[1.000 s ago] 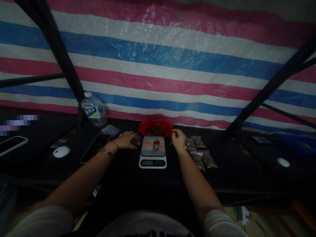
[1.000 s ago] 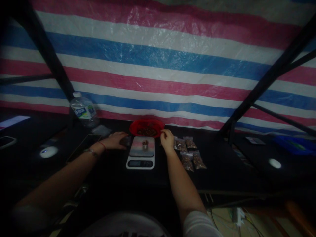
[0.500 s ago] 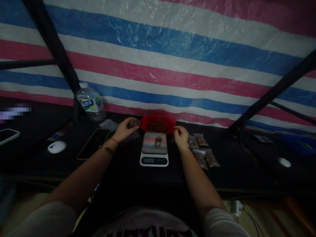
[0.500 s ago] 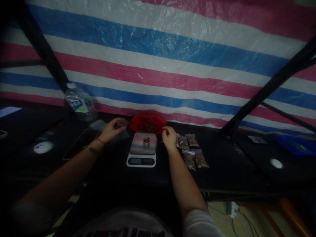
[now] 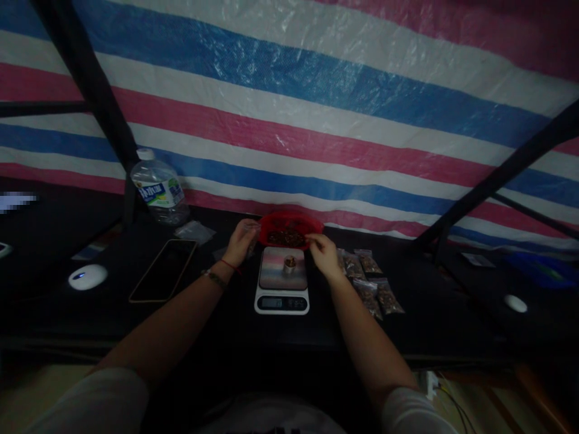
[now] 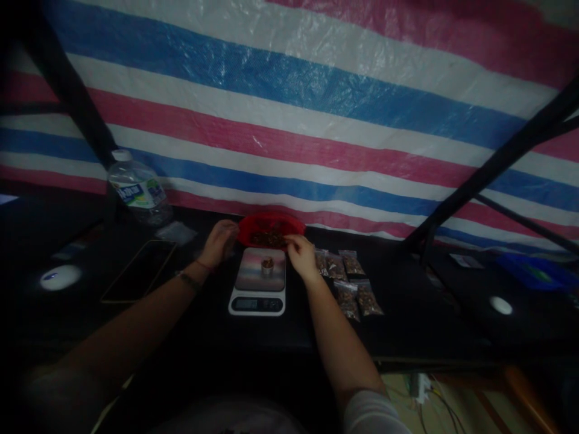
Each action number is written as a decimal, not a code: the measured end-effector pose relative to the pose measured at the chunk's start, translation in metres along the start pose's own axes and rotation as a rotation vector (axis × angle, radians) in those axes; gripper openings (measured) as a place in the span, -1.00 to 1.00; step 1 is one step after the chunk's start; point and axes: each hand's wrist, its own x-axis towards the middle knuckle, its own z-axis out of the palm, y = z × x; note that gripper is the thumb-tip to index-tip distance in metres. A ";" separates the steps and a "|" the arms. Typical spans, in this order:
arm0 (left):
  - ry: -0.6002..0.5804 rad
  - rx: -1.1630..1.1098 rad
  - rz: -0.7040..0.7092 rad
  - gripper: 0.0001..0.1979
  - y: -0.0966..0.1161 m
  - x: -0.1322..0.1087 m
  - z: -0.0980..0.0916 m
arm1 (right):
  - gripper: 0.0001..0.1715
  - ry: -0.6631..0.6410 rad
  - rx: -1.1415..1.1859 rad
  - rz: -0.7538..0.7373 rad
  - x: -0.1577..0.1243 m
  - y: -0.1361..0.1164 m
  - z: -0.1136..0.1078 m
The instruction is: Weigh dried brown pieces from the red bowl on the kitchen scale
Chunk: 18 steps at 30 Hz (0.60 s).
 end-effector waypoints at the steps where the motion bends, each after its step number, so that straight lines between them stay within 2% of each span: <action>1: -0.004 -0.003 0.000 -0.60 0.000 -0.002 -0.001 | -0.66 -0.093 -0.013 -0.042 0.007 -0.001 0.005; 5: -0.064 0.068 0.052 -0.60 0.006 -0.005 -0.004 | -0.67 -0.412 -0.178 -0.152 0.043 -0.004 0.029; 10: -0.201 0.203 0.145 -0.66 0.012 -0.008 -0.004 | -0.69 -0.726 -0.279 -0.152 0.073 -0.005 0.062; 14: -0.221 0.252 0.126 -0.67 0.012 -0.008 -0.005 | -0.73 -0.831 -0.247 -0.197 0.079 -0.006 0.084; 18: -0.220 0.262 0.138 -0.69 0.011 -0.007 -0.006 | -0.77 -0.845 -0.229 -0.181 0.080 -0.003 0.091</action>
